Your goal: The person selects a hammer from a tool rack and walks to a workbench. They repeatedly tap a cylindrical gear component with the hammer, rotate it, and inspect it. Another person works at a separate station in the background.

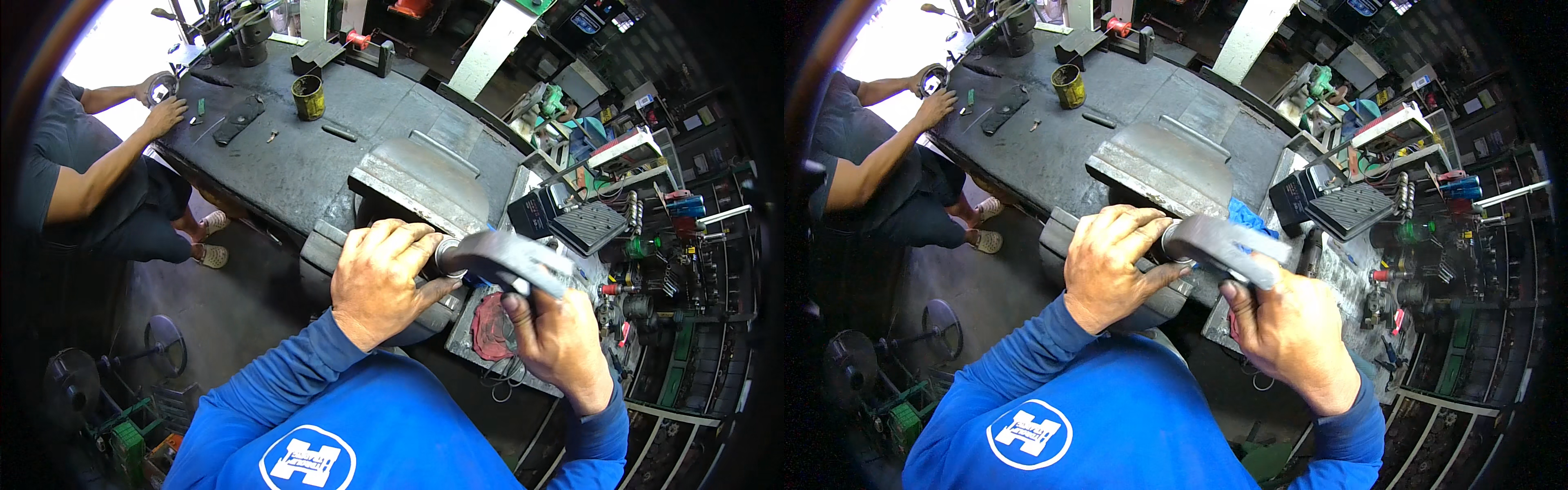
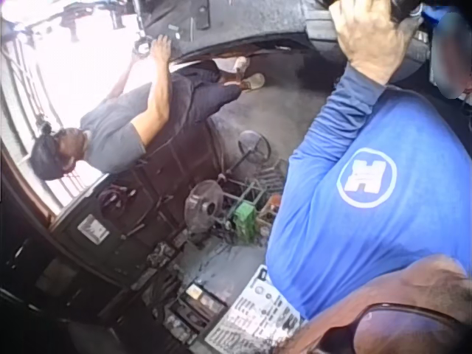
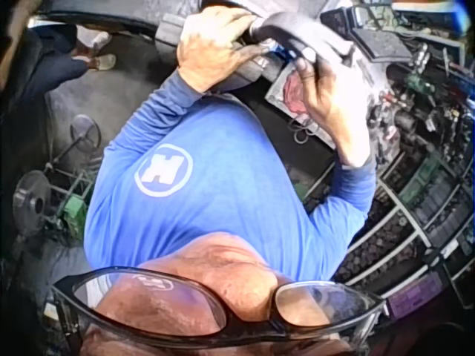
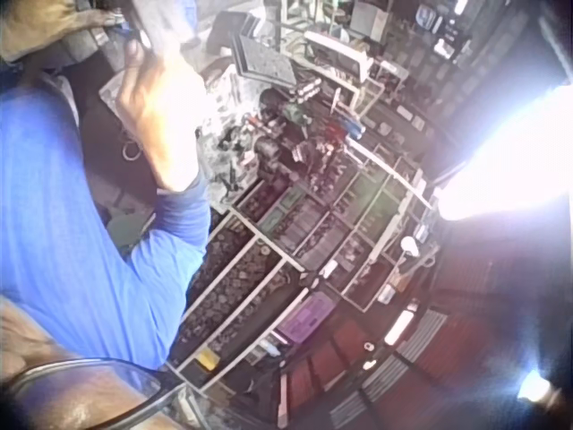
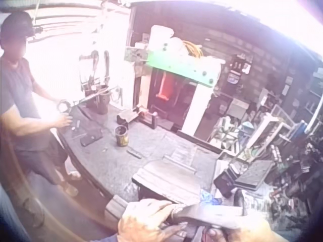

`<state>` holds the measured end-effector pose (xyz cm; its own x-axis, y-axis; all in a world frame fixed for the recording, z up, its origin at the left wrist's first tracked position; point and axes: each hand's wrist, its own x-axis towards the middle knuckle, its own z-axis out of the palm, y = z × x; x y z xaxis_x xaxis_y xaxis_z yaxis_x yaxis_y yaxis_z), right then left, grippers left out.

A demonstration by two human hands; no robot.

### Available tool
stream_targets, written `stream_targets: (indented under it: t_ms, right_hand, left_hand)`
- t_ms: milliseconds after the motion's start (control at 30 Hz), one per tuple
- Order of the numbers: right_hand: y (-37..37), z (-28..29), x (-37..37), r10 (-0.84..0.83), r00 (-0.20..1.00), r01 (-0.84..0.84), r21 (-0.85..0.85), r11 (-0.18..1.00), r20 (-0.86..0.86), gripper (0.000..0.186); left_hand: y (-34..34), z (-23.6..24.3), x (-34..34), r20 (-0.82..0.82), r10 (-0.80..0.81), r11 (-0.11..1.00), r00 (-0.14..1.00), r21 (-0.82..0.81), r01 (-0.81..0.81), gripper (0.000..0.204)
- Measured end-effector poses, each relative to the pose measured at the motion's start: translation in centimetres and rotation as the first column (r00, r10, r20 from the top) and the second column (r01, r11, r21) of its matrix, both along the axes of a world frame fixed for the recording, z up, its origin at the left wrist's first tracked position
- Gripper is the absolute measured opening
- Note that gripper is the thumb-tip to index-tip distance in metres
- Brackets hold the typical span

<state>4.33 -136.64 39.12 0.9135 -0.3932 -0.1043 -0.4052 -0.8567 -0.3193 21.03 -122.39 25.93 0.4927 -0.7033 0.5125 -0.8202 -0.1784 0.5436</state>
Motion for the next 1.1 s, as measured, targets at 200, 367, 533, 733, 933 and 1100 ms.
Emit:
stream_targets:
  t_ms: [200,367,533,733,933,1100]
  right_hand:
    - [-0.4,-0.8,-1.2,0.024,0.998,-0.018,-0.101,0.995,0.055,0.024]
    - [-1.5,-1.4,-1.4,-0.022,0.980,0.042,-0.098,0.994,0.196,0.027]
    - [-1.9,-1.7,-0.2,-0.010,0.992,0.025,-0.122,0.992,0.127,0.029]
    - [-1.3,-0.7,1.0,-0.074,0.997,0.074,-0.017,0.997,-0.010,0.030]
    - [-1.0,-1.0,1.4,0.042,0.995,-0.034,-0.098,0.995,0.085,0.025]
    - [-0.8,-0.5,0.6,0.092,0.996,-0.093,-0.095,0.991,-0.014,0.022]
  left_hand:
    - [0.1,0.2,0.0,-0.015,-0.007,0.999,1.000,0.033,0.008,0.058]
    - [0.1,0.2,0.1,-0.009,-0.014,1.000,1.000,0.004,0.014,0.058]
    - [0.1,0.3,0.1,-0.017,-0.023,0.999,1.000,0.022,0.023,0.058]
    - [0.1,0.3,0.1,-0.033,-0.031,0.999,0.999,0.024,0.032,0.057]
    - [0.2,0.3,0.2,-0.015,-0.027,0.999,1.000,0.036,0.027,0.057]
    - [0.2,0.3,0.3,0.004,-0.022,0.999,1.000,0.039,0.021,0.057]
